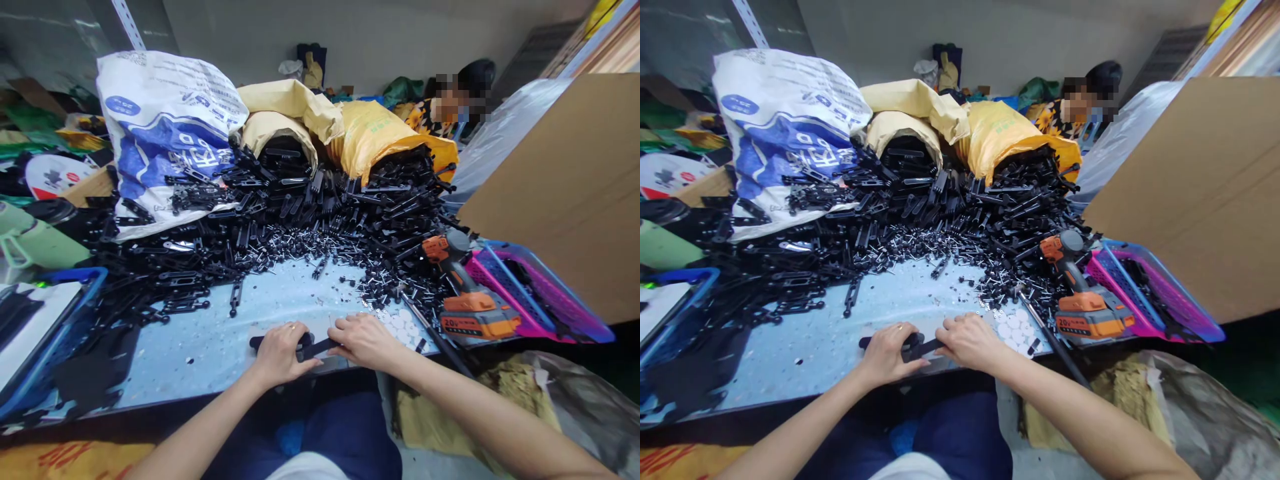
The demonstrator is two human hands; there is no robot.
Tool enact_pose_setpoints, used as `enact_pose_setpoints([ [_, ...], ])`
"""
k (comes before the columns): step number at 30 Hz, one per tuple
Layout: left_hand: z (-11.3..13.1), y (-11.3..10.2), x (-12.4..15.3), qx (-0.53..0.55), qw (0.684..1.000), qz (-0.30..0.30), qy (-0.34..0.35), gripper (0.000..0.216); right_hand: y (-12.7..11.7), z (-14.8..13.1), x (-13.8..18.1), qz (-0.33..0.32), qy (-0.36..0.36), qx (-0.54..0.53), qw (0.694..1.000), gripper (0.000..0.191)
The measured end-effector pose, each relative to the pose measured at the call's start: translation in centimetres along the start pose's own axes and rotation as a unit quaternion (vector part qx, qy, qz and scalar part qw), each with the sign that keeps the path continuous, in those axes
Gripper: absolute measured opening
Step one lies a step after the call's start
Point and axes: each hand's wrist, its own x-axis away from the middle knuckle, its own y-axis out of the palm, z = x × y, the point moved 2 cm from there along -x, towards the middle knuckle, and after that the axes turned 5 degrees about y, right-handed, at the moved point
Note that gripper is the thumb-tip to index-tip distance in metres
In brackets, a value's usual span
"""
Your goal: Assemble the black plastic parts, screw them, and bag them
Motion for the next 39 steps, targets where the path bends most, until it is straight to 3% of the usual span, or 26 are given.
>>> enact_pose_setpoints([
  [3, 0.4, 0.0, -0.2, -0.001, 0.999, -0.040, -0.005, 0.050, 0.7, 0.8, 0.0, -0.007, -0.011, -0.029, 0.999, 0.037],
  [6, -0.4, -0.4, -2.5, 0.015, 0.997, -0.072, -0.005, 0.051, 2.2, 1.7, 0.2, 0.009, -0.018, -0.077, 0.997, 0.040],
  [8, -2.3, -1.4, -5.4, -0.019, 0.996, -0.043, -0.069, 0.041, 3.3, 2.1, 0.5, 0.033, -0.013, -0.100, 0.994, 0.040],
  [9, -3.6, -2.0, -6.9, -0.069, 0.987, -0.012, -0.148, 0.035, 3.8, 2.2, 0.6, 0.042, -0.009, -0.108, 0.993, 0.040],
  [11, -6.3, -3.2, -9.4, -0.111, 0.967, 0.029, -0.227, 0.031, 4.6, 2.2, 1.0, 0.052, 0.000, -0.124, 0.991, 0.039],
  [15, -9.9, -3.9, -11.3, -0.143, 0.951, 0.046, -0.272, 0.034, 5.1, 2.3, 0.9, 0.061, 0.017, -0.157, 0.986, 0.036],
  [21, -11.2, -2.9, -9.3, -0.150, 0.963, 0.022, -0.222, 0.027, 3.3, 6.9, -4.7, 0.153, 0.161, -0.101, 0.970, 0.025],
  [25, -10.6, -3.8, -6.3, -0.139, 0.967, 0.038, -0.208, 0.020, 2.8, 8.5, -7.6, 0.143, 0.161, -0.123, 0.969, 0.019],
  [28, -9.2, -4.7, -2.7, -0.070, 0.980, 0.054, -0.177, 0.016, 2.8, 6.7, -6.5, 0.180, 0.138, -0.207, 0.952, 0.012],
  [31, -7.3, -5.3, 0.7, 0.045, 0.986, 0.090, -0.132, 0.021, 3.0, 3.8, -4.1, 0.228, 0.109, -0.375, 0.892, 0.007],
  [33, -6.4, -5.5, 2.0, 0.071, 0.984, 0.103, -0.125, 0.023, 3.1, 2.1, -2.9, 0.232, 0.095, -0.432, 0.867, 0.007],
  [39, -5.2, -4.6, 2.5, -0.022, 0.989, 0.099, -0.108, 0.018, 3.3, -0.1, -1.6, 0.260, 0.051, -0.391, 0.882, 0.010],
])
